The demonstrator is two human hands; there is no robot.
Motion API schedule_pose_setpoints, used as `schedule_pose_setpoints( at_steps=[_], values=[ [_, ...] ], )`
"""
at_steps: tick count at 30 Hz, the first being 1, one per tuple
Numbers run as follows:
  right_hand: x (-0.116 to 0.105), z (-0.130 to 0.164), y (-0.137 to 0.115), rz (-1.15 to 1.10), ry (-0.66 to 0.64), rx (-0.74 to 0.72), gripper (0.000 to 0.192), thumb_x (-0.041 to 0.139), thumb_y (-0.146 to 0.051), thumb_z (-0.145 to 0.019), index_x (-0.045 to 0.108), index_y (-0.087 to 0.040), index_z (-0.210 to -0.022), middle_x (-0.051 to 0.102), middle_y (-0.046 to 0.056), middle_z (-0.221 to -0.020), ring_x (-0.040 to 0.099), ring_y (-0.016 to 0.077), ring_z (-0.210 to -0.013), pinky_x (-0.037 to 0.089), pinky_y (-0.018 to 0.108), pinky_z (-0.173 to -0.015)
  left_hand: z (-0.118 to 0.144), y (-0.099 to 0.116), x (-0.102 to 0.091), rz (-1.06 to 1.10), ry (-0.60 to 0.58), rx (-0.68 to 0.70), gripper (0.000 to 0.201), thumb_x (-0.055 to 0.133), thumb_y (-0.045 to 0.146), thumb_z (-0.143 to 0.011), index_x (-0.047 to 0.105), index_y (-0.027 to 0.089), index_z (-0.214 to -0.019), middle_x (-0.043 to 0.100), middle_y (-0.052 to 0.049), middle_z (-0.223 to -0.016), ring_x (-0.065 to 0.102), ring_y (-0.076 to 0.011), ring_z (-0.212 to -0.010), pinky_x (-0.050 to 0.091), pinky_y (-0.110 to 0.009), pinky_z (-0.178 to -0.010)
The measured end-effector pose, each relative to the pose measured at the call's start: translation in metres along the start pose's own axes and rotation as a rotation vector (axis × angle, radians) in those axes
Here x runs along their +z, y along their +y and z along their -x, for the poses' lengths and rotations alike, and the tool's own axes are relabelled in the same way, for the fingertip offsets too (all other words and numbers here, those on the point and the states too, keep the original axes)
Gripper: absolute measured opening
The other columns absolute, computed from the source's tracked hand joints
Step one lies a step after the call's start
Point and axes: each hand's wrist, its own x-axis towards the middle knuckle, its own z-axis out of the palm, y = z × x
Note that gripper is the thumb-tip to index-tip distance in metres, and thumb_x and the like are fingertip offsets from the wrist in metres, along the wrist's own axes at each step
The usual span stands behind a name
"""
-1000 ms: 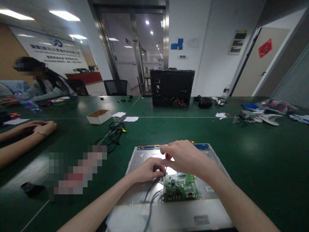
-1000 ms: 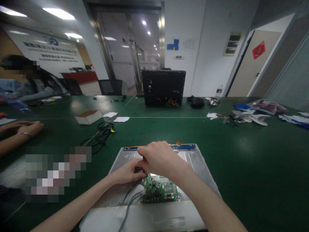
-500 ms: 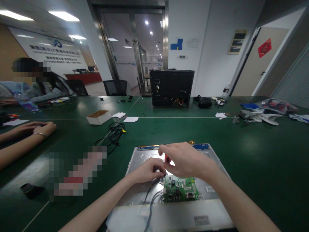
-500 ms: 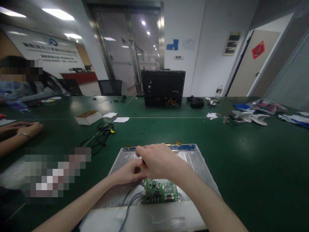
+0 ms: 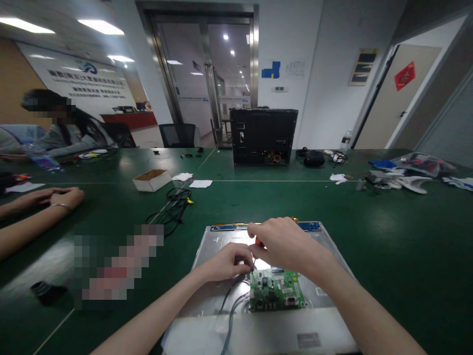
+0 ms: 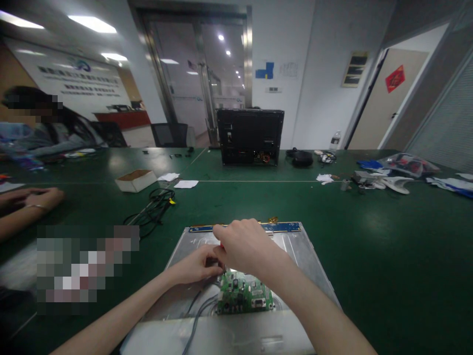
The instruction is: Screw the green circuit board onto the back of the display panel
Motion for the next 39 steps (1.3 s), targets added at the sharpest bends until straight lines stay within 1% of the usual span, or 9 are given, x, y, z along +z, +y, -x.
schedule_pose_setpoints(
  at_steps=[6, 9, 12, 17, 23, 30, 33, 36, 39],
  values=[
    [-0.0006, 0.0036, 0.0029, -0.058, 0.022, -0.097, 0.018, 0.059, -0.02, -0.086, 0.061, -0.018, -0.104, 0.074, 0.005, -0.094, 0.067, 0.0193, -0.077, 0.028, 0.027, -0.054, 0.0005, 0.0019, 0.0, -0.03, 0.021, -0.004, 0.012, 0.065, 0.007, -0.071, 0.071, 0.016, -0.074, 0.068, 0.0, -0.075, 0.059, -0.0159, -0.074, 0.047, -0.024, -0.071],
    [0.0008, 0.0022, 0.0035, -0.039, 0.024, -0.059, 0.012, 0.062, -0.027, -0.089, 0.064, -0.02, -0.098, 0.075, 0.004, -0.089, 0.068, 0.0195, -0.076, 0.026, 0.027, -0.053, 0.0015, 0.0027, 0.0004, -0.012, 0.027, -0.009, 0.012, 0.065, 0.007, -0.071, 0.072, 0.016, -0.075, 0.068, 0.0, -0.076, 0.059, -0.0152, -0.071, 0.047, -0.024, -0.07],
    [0.0017, -0.0002, 0.0028, -0.001, 0.029, -0.012, 0.016, 0.062, -0.035, -0.091, 0.066, -0.02, -0.092, 0.075, 0.004, -0.083, 0.067, 0.0189, -0.071, 0.023, 0.027, -0.051, 0.0021, 0.002, 0.0015, 0.0, 0.023, -0.035, 0.015, 0.063, 0.006, -0.071, 0.072, 0.016, -0.077, 0.069, 0.0, -0.076, 0.06, -0.0151, -0.07, 0.048, -0.024, -0.069],
    [0.0018, -0.0014, 0.0009, 0.038, 0.02, -0.042, 0.015, 0.058, -0.032, -0.093, 0.065, -0.02, -0.088, 0.072, 0.003, -0.074, 0.063, 0.0166, -0.064, 0.021, 0.027, -0.05, 0.0016, 0.0006, 0.0009, -0.022, 0.028, -0.027, 0.012, 0.065, 0.007, -0.072, 0.071, 0.016, -0.077, 0.07, 0.0, -0.077, 0.061, -0.0159, -0.072, 0.049, -0.025, -0.071],
    [-0.0013, 0.0038, 0.0029, -0.007, 0.04, -0.109, 0.012, 0.059, -0.024, -0.086, 0.06, -0.018, -0.097, 0.073, 0.004, -0.088, 0.063, 0.0167, -0.067, 0.022, 0.027, -0.051, 0.0006, -0.003, -0.0001, -0.025, 0.006, 0.008, 0.009, 0.068, 0.01, -0.073, 0.072, 0.016, -0.079, 0.069, -0.001, -0.079, 0.062, -0.0172, -0.077, 0.048, -0.025, -0.073],
    [-0.0018, 0.0023, 0.0063, 0.003, 0.022, -0.044, 0.023, 0.06, -0.043, -0.093, 0.063, -0.02, -0.092, 0.073, 0.004, -0.079, 0.066, 0.019, -0.069, 0.021, 0.028, -0.052, 0.0018, 0.0013, 0.0002, -0.018, 0.0, -0.017, 0.011, 0.065, 0.008, -0.074, 0.071, 0.016, -0.078, 0.068, 0.0, -0.076, 0.06, -0.0152, -0.072, 0.048, -0.024, -0.069],
    [-0.0016, 0.0013, 0.0058, 0.035, 0.019, -0.023, 0.018, 0.057, -0.037, -0.095, 0.063, -0.02, -0.093, 0.072, 0.005, -0.077, 0.065, 0.0188, -0.067, 0.02, 0.029, -0.052, 0.0012, 0.0003, -0.0004, -0.009, -0.004, -0.005, 0.011, 0.066, 0.007, -0.073, 0.071, 0.016, -0.074, 0.067, 0.0, -0.077, 0.061, -0.016, -0.076, 0.047, -0.024, -0.071],
    [-0.0035, 0.0032, 0.0046, 0.011, -0.003, -0.039, 0.01, 0.058, -0.027, -0.091, 0.061, -0.018, -0.096, 0.072, 0.005, -0.083, 0.064, 0.0182, -0.069, 0.022, 0.028, -0.052, 0.0006, -0.0018, -0.0007, -0.004, 0.002, 0.005, 0.01, 0.067, 0.007, -0.073, 0.071, 0.017, -0.074, 0.067, 0.0, -0.077, 0.061, -0.0166, -0.078, 0.047, -0.025, -0.074],
    [-0.0055, 0.0053, 0.004, -0.014, -0.004, -0.06, 0.011, 0.059, -0.023, -0.089, 0.061, -0.017, -0.098, 0.073, 0.005, -0.09, 0.065, 0.0189, -0.073, 0.024, 0.028, -0.052, 0.0005, -0.0024, -0.0008, -0.008, 0.0, 0.004, 0.009, 0.068, 0.009, -0.073, 0.071, 0.017, -0.075, 0.068, 0.0, -0.077, 0.061, -0.0168, -0.078, 0.047, -0.025, -0.074]
  ],
)
